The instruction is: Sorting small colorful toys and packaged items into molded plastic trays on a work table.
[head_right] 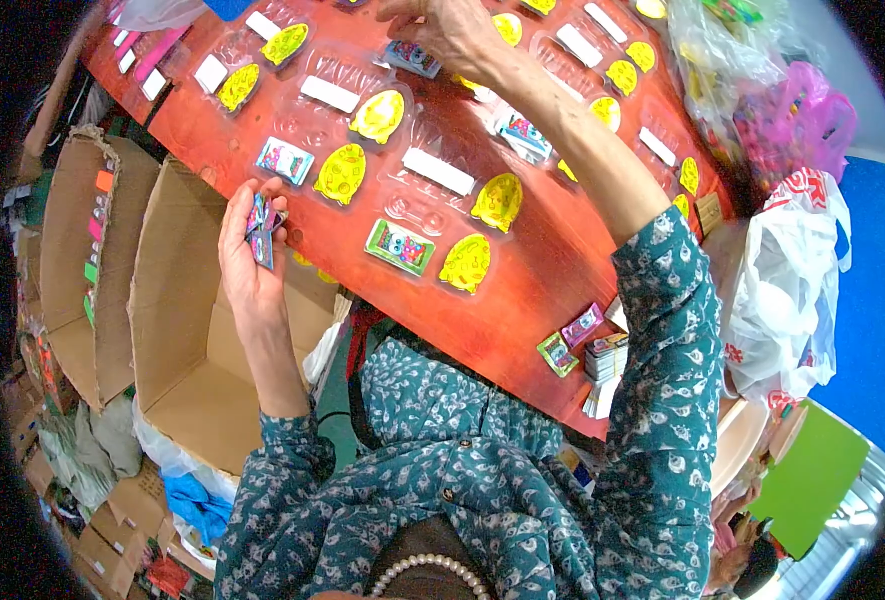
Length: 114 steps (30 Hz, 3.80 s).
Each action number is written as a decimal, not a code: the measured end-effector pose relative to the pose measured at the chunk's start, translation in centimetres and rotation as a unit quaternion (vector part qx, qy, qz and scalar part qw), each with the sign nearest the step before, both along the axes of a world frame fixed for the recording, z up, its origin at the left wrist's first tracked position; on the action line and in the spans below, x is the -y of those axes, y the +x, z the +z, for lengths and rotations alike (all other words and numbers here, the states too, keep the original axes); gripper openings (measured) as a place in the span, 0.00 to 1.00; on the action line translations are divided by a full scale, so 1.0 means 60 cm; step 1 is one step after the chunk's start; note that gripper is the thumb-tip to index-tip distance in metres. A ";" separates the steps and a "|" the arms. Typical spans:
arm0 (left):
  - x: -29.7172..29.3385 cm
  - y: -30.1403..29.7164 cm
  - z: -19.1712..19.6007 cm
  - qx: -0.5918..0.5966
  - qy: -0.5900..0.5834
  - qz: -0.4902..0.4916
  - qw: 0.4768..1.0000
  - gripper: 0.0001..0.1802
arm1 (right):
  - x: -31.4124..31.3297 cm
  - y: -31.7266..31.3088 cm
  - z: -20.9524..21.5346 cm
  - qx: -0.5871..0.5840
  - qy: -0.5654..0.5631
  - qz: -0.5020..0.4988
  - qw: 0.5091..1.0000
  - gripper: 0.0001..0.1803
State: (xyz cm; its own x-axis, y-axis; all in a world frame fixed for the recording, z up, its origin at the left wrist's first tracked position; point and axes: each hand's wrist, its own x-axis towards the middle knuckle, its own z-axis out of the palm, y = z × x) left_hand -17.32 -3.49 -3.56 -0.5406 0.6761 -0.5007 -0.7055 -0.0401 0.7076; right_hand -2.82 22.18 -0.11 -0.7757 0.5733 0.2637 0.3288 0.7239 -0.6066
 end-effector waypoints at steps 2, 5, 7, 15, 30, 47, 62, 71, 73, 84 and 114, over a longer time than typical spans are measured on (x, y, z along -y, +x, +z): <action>-0.001 0.001 0.001 0.001 0.005 -0.003 1.000 0.11 | 0.001 0.002 -0.004 -0.013 -0.019 -0.003 1.000 0.14; -0.001 0.001 -0.003 0.015 0.019 -0.004 1.000 0.10 | 0.011 0.006 -0.006 -0.006 0.017 -0.034 0.999 0.14; 0.002 -0.003 -0.006 0.014 0.017 -0.002 1.000 0.10 | 0.028 0.005 -0.004 0.059 0.107 -0.088 0.989 0.13; 0.004 -0.002 0.004 0.004 -0.003 0.009 1.000 0.11 | 0.059 0.008 0.000 0.016 0.038 -0.067 0.997 0.14; -0.047 0.037 0.024 -0.022 0.094 0.011 0.995 0.10 | 0.206 -0.047 0.061 -0.003 -0.240 0.050 0.969 0.14; -0.050 -0.094 0.020 -0.039 0.096 0.095 0.990 0.08 | 0.094 -0.272 0.001 -0.161 -0.406 -0.176 0.882 0.04; -0.123 -0.160 -0.055 -0.152 0.102 0.165 0.969 0.08 | 0.099 -0.307 -0.031 0.023 -0.080 -0.196 0.977 0.12; -0.122 -0.156 -0.054 -0.144 0.106 0.116 0.977 0.07 | 0.093 -0.316 -0.048 0.028 0.003 -0.164 0.986 0.13; -0.120 -0.159 -0.055 -0.147 0.100 0.113 0.978 0.08 | 0.094 -0.309 -0.050 0.036 0.024 -0.148 0.988 0.13; -0.122 -0.127 -0.026 -0.209 0.130 0.222 0.943 0.06 | 0.152 -0.216 0.013 0.015 -0.354 0.082 0.932 0.18; -0.098 -0.109 -0.004 0.049 0.089 0.138 0.985 0.11 | -0.098 -0.212 -0.060 0.016 0.063 -0.271 0.960 0.09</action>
State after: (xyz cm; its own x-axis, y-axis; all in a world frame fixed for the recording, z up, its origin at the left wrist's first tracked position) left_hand -23.87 2.39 -3.77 -0.6710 0.5924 -0.4459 -0.7148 -0.3571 0.6013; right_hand -15.52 28.08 -3.68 -0.3808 0.8604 0.3388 0.6955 0.5079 -0.5082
